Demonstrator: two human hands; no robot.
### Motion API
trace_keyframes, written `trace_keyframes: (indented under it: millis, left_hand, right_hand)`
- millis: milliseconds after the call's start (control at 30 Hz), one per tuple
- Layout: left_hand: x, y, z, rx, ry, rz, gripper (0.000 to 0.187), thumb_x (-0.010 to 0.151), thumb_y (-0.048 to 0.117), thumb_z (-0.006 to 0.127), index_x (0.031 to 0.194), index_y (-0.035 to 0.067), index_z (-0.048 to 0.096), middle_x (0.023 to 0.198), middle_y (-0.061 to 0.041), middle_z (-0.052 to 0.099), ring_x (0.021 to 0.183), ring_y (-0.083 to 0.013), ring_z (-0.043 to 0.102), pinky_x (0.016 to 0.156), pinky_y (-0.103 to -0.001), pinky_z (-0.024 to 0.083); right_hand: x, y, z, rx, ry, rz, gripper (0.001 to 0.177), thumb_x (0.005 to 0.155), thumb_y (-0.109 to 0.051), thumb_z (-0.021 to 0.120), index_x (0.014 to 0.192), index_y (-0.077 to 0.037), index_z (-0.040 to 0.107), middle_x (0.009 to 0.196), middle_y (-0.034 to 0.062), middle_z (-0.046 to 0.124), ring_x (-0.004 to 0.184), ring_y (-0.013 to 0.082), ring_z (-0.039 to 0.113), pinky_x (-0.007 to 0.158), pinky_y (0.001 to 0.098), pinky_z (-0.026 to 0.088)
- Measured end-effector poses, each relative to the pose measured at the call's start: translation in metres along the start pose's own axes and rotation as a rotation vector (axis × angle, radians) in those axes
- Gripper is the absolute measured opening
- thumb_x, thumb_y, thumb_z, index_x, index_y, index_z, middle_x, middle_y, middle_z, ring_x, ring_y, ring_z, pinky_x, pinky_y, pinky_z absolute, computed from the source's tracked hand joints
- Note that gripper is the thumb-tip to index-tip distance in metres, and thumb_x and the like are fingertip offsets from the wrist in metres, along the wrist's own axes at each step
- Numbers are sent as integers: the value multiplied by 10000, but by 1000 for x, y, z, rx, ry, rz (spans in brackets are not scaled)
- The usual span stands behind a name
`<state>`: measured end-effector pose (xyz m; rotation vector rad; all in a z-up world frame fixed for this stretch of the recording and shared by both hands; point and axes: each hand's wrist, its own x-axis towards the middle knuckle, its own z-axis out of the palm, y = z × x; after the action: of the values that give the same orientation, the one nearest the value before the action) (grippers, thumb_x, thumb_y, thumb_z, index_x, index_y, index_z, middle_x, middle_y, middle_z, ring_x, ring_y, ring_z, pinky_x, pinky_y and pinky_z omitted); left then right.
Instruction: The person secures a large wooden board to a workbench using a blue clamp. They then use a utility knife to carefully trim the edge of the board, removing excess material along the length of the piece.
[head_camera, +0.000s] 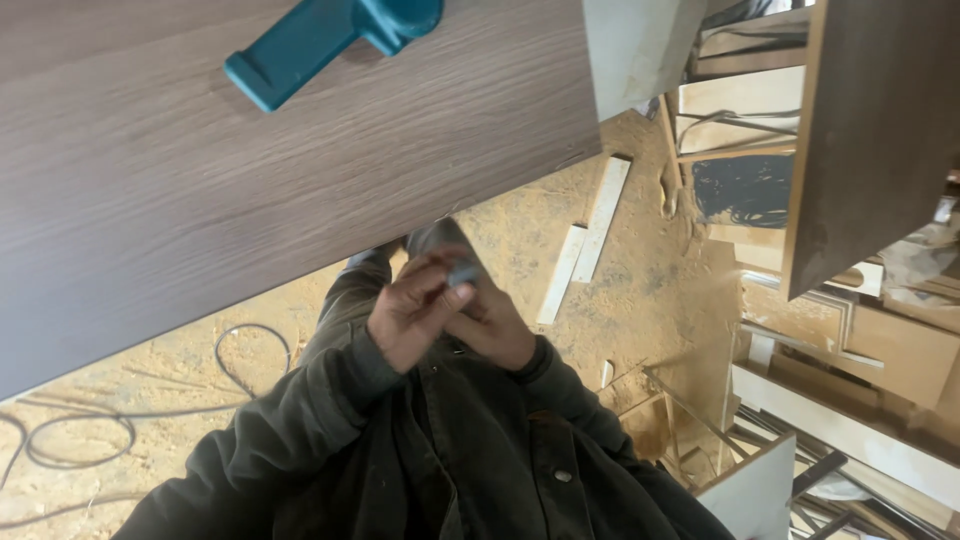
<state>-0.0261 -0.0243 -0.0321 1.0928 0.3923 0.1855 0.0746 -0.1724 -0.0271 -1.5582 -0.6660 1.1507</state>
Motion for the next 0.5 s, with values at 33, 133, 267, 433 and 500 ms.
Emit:
trace_keyframes:
  millis: [33, 133, 267, 433, 500]
  left_hand:
    - [3, 8, 3, 0, -8, 8, 195, 1039, 169, 649, 1157, 32, 722, 1345, -110, 616, 1218, -199, 606, 986, -377, 533]
    - [14, 36, 13, 449, -25, 157, 224, 970, 175, 734, 1159, 58, 756, 1337, -89, 659, 1208, -230, 646, 1007, -400, 532]
    - [44, 74, 17, 1207, 179, 637, 340, 927, 244, 769, 1217, 70, 737, 1263, -57, 645, 1123, -223, 611, 960, -394, 480]
    - [63, 52, 17, 1633, 254, 620, 305, 820, 146, 758, 1122, 115, 735, 1185, -31, 693, 1009, -204, 601, 931, -369, 446]
    - [67, 47, 22, 1544, 285, 658, 209, 786, 104, 768, 985, 121, 710, 1128, -19, 697, 993, -203, 602, 928, -386, 460]
  right_hand:
    - [-3, 9, -4, -7, 6, -6, 539, 1011, -254, 632, 1405, 51, 426, 1186, 135, 664, 1131, 207, 640, 970, 363, 533]
    - [-12, 27, -19, -64, 21, -7, 249, 1068, -103, 594, 1267, 46, 609, 1148, 157, 711, 1075, 231, 686, 908, 383, 573]
    - [-10, 14, -45, 426, 159, -126, 147, 1100, -96, 522, 1197, 5, 567, 1010, 114, 644, 965, 221, 657, 953, 427, 571]
    - [-8, 19, -76, 510, 380, -102, 179, 1081, -170, 508, 1157, -16, 558, 907, 95, 616, 853, 220, 648, 858, 465, 589]
    - [-6, 24, -89, 658, 532, -55, 306, 1142, -296, 455, 1120, -9, 560, 799, 69, 590, 701, 196, 614, 692, 418, 573]
